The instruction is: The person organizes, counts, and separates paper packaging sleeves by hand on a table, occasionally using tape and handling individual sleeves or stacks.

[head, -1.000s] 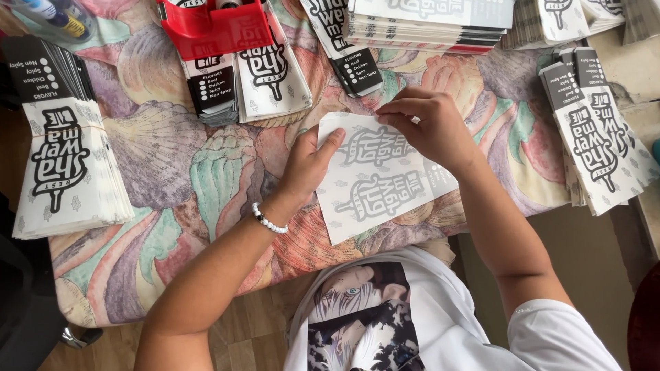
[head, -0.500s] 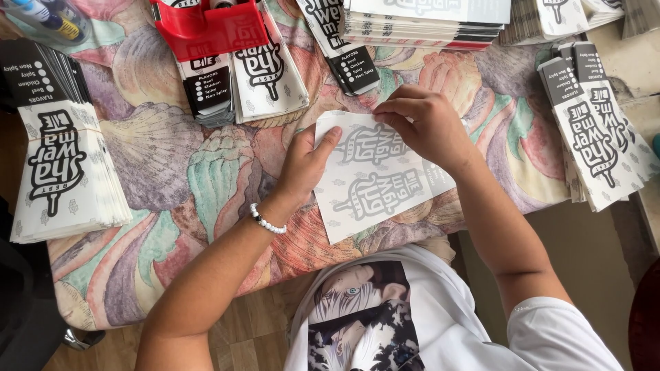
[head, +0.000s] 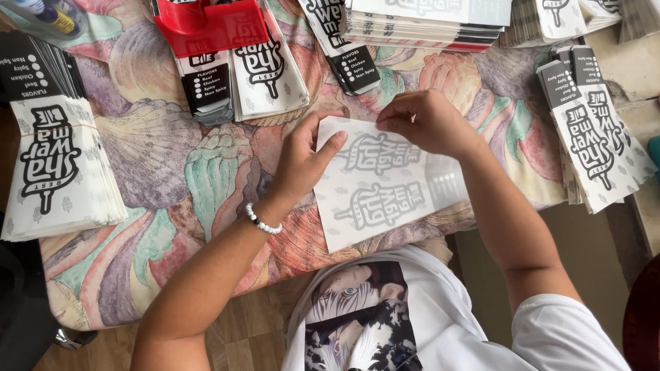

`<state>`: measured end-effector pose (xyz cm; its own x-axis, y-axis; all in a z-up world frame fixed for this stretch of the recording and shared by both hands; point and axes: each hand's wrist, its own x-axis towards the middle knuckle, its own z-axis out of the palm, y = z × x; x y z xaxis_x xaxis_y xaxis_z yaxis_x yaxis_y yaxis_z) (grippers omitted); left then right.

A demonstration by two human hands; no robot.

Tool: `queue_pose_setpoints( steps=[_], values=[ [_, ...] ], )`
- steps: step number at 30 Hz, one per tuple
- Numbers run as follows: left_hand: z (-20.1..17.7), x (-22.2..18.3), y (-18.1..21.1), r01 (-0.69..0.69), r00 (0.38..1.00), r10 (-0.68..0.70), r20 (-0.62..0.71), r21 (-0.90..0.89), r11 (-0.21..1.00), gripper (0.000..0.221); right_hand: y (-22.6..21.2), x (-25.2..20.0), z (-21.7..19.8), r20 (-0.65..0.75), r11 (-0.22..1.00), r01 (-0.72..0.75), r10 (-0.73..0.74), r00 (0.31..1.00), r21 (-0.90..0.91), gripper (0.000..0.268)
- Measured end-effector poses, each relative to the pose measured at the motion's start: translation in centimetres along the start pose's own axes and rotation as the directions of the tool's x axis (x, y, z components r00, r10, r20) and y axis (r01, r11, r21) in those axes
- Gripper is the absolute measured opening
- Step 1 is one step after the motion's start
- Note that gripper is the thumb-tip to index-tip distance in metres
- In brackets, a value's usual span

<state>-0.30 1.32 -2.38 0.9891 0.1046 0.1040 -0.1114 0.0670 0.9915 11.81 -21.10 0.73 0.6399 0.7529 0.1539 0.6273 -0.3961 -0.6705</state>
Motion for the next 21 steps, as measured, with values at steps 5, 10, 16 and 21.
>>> queue_pose_setpoints(
  steps=[5,10,16,21],
  values=[
    [-1.4,2.3,-0.3,-0.423,0.902,0.367,0.228,0.639,0.642,0.015,0.3,1.1,1.0,0.211,0.993,-0.084,0.099,0.972,-0.079,0.011],
    [-1.5,4.8,-3.8,-0.484,0.868,0.33,0.372,0.78,0.396,0.01,1.6,0.7,2.4,0.129,0.995,0.0,0.013,0.992,-0.104,0.007],
    [-1.5,6.3,-4.4,-0.501,0.864,0.153,0.48,0.792,0.349,0.006,2.0,0.0,3.0,0.056,0.991,0.039,-0.032,0.998,-0.126,0.009],
    [-1.6,6.4,-5.0,-0.497,0.863,0.098,0.496,0.798,0.342,0.005,2.8,-0.5,3.7,0.006,0.987,0.072,-0.072,0.997,-0.142,0.007]
  ],
)
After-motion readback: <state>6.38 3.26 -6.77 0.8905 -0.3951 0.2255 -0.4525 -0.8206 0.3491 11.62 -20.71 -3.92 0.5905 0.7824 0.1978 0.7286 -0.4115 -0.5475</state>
